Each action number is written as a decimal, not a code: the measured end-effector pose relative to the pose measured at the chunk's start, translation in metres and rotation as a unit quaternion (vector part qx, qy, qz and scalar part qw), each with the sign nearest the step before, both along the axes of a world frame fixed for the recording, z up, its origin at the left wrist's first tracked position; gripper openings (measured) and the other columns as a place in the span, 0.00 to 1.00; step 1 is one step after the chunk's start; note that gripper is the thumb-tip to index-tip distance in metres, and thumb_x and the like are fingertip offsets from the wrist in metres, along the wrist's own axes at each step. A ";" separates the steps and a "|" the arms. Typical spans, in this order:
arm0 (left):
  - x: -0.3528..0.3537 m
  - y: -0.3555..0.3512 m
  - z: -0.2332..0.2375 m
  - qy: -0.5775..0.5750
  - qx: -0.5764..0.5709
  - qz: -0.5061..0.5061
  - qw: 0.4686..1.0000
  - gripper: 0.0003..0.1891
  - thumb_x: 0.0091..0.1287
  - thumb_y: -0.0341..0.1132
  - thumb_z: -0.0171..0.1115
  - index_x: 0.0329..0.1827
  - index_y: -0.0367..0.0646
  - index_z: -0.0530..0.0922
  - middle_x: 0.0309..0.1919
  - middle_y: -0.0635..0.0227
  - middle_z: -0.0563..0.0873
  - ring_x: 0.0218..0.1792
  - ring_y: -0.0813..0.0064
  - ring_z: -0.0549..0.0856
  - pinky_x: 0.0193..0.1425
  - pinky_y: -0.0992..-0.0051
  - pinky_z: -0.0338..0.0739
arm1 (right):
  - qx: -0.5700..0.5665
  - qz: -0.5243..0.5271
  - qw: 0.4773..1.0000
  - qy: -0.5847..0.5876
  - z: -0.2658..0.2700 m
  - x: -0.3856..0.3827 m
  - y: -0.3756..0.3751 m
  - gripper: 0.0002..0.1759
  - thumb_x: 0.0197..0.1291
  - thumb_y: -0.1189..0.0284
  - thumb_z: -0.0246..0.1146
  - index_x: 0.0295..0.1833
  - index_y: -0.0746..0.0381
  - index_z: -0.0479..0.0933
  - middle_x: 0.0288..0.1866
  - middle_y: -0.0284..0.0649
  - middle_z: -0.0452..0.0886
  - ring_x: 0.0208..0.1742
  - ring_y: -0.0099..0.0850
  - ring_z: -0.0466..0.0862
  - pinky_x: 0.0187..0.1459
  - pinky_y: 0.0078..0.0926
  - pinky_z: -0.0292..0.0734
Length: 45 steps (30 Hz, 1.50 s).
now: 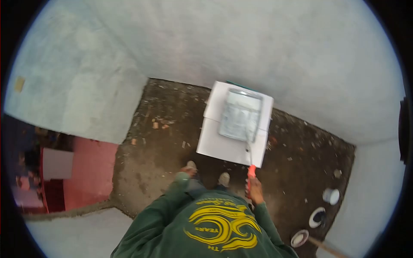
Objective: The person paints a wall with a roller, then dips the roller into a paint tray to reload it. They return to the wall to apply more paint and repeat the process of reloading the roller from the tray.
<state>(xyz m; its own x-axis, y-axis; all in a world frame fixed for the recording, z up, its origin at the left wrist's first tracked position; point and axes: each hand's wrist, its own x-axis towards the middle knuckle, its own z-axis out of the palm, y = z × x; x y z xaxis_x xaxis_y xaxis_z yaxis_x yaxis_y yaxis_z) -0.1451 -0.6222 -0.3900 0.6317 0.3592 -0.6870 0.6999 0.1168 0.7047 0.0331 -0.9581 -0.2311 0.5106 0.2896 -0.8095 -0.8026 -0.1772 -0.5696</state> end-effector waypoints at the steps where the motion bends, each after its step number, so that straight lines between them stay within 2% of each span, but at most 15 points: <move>1: -0.027 0.004 0.002 -0.035 -0.020 0.066 0.997 0.11 0.68 0.41 0.55 0.43 0.46 0.81 0.27 0.64 0.83 0.25 0.72 0.83 0.29 0.72 0.78 | 0.009 -0.010 1.000 0.004 -0.003 0.001 -0.003 0.20 0.67 0.49 0.53 0.40 0.56 0.68 0.18 0.29 0.65 0.13 0.21 0.64 0.15 0.21 0.59; 2: -0.033 0.003 0.028 0.104 0.015 0.148 0.983 0.11 0.64 0.41 0.59 0.40 0.44 0.80 0.31 0.61 0.85 0.28 0.70 0.84 0.28 0.67 0.79 | -0.012 0.004 1.000 -0.010 0.005 0.005 0.000 0.19 0.68 0.50 0.53 0.40 0.56 0.67 0.19 0.30 0.66 0.13 0.21 0.64 0.14 0.21 0.59; 4: -0.073 0.013 0.038 0.147 0.076 0.184 0.969 0.12 0.64 0.41 0.59 0.39 0.41 0.79 0.30 0.60 0.84 0.27 0.67 0.84 0.27 0.63 0.79 | -0.018 -0.002 1.000 -0.019 0.004 0.009 -0.004 0.19 0.68 0.51 0.52 0.40 0.56 0.67 0.19 0.30 0.66 0.12 0.21 0.64 0.14 0.21 0.60; 9: -0.200 0.031 -0.016 0.269 0.039 0.212 0.939 0.15 0.63 0.41 0.60 0.48 0.41 0.80 0.34 0.58 0.86 0.26 0.66 0.84 0.27 0.67 0.79 | -0.037 -0.005 0.998 -0.057 -0.014 0.007 -0.008 0.17 0.69 0.54 0.52 0.39 0.57 0.66 0.19 0.30 0.66 0.12 0.21 0.65 0.12 0.21 0.59; 11: -0.235 0.044 -0.036 0.287 0.144 -0.122 0.939 0.14 0.62 0.41 0.63 0.45 0.43 0.81 0.38 0.58 0.86 0.34 0.66 0.85 0.37 0.64 0.81 | -0.042 -0.010 0.998 -0.055 -0.017 0.003 -0.007 0.17 0.69 0.54 0.52 0.39 0.57 0.66 0.19 0.30 0.66 0.12 0.21 0.65 0.12 0.21 0.59; 12: -0.230 0.044 -0.039 0.286 0.146 -0.124 0.939 0.14 0.62 0.41 0.63 0.45 0.43 0.81 0.38 0.58 0.86 0.34 0.66 0.85 0.37 0.64 0.81 | -0.048 -0.011 0.997 -0.057 -0.017 0.004 -0.005 0.17 0.68 0.54 0.52 0.39 0.57 0.66 0.19 0.30 0.66 0.12 0.20 0.65 0.12 0.21 0.59; 14: -0.204 0.038 -0.035 0.454 0.036 0.119 0.882 0.12 0.60 0.43 0.64 0.42 0.48 0.83 0.45 0.58 0.85 0.48 0.65 0.83 0.50 0.62 0.78 | -0.051 -0.008 0.997 -0.062 -0.017 0.002 0.002 0.17 0.69 0.54 0.52 0.39 0.57 0.66 0.18 0.30 0.66 0.12 0.20 0.65 0.12 0.21 0.58; 15: -0.195 0.038 -0.025 0.362 0.256 -0.197 0.874 0.11 0.61 0.42 0.63 0.41 0.48 0.83 0.43 0.59 0.85 0.47 0.65 0.83 0.51 0.63 0.78 | -0.056 -0.001 0.996 -0.062 -0.017 -0.002 0.005 0.17 0.69 0.54 0.52 0.39 0.57 0.66 0.18 0.30 0.66 0.12 0.20 0.65 0.12 0.21 0.58; 16: -0.185 0.040 -0.020 0.211 0.434 -0.483 0.731 0.10 0.61 0.42 0.62 0.39 0.48 0.83 0.42 0.60 0.85 0.46 0.64 0.83 0.52 0.64 0.78 | -0.059 0.002 0.997 -0.058 -0.018 -0.004 0.009 0.17 0.69 0.54 0.52 0.39 0.57 0.66 0.18 0.30 0.66 0.12 0.20 0.65 0.12 0.21 0.58; 18: -0.162 0.045 -0.048 0.010 0.297 -0.103 0.949 0.09 0.63 0.40 0.60 0.38 0.45 0.82 0.30 0.62 0.84 0.32 0.66 0.83 0.41 0.67 0.79 | -0.065 -0.020 0.996 -0.059 -0.021 -0.007 0.019 0.17 0.69 0.54 0.52 0.39 0.57 0.66 0.18 0.30 0.66 0.12 0.20 0.65 0.12 0.21 0.58; 21: -0.051 0.044 -0.026 0.099 0.144 -0.066 0.982 0.15 0.65 0.45 0.57 0.40 0.41 0.78 0.25 0.65 0.82 0.26 0.74 0.82 0.31 0.71 0.76 | -0.089 -0.019 0.993 -0.069 -0.029 -0.008 0.032 0.17 0.69 0.54 0.51 0.40 0.57 0.66 0.19 0.31 0.66 0.12 0.20 0.65 0.12 0.21 0.58; 24: 0.041 0.038 -0.028 0.074 0.053 -0.064 0.994 0.16 0.67 0.46 0.55 0.42 0.40 0.78 0.25 0.65 0.82 0.25 0.78 0.81 0.29 0.72 0.75 | -0.140 -0.009 0.987 -0.080 -0.023 -0.001 0.049 0.18 0.69 0.53 0.51 0.41 0.57 0.67 0.19 0.31 0.67 0.13 0.20 0.66 0.12 0.21 0.59; 28: 0.141 0.026 -0.074 0.098 0.253 -0.184 0.945 0.17 0.65 0.46 0.58 0.47 0.43 0.77 0.38 0.51 0.85 0.40 0.55 0.85 0.44 0.60 0.78 | -0.173 -0.004 0.981 -0.093 -0.029 -0.003 0.065 0.18 0.70 0.52 0.50 0.41 0.57 0.67 0.19 0.31 0.68 0.13 0.21 0.67 0.13 0.21 0.60; 30: 0.182 0.024 -0.094 0.097 0.188 -0.168 0.963 0.22 0.65 0.48 0.57 0.58 0.48 0.72 0.48 0.45 0.82 0.52 0.44 0.80 0.55 0.55 0.75 | -0.181 -0.037 0.980 -0.070 -0.029 -0.004 0.077 0.19 0.70 0.51 0.49 0.41 0.57 0.67 0.19 0.30 0.68 0.13 0.21 0.67 0.13 0.20 0.60; 45: 0.282 0.039 -0.146 0.102 0.196 -0.169 0.961 0.23 0.66 0.47 0.56 0.60 0.45 0.73 0.52 0.50 0.82 0.54 0.53 0.81 0.60 0.62 0.73 | -0.211 -0.037 0.974 -0.077 -0.013 0.013 0.128 0.20 0.72 0.55 0.49 0.40 0.63 0.70 0.20 0.31 0.70 0.17 0.21 0.69 0.18 0.22 0.65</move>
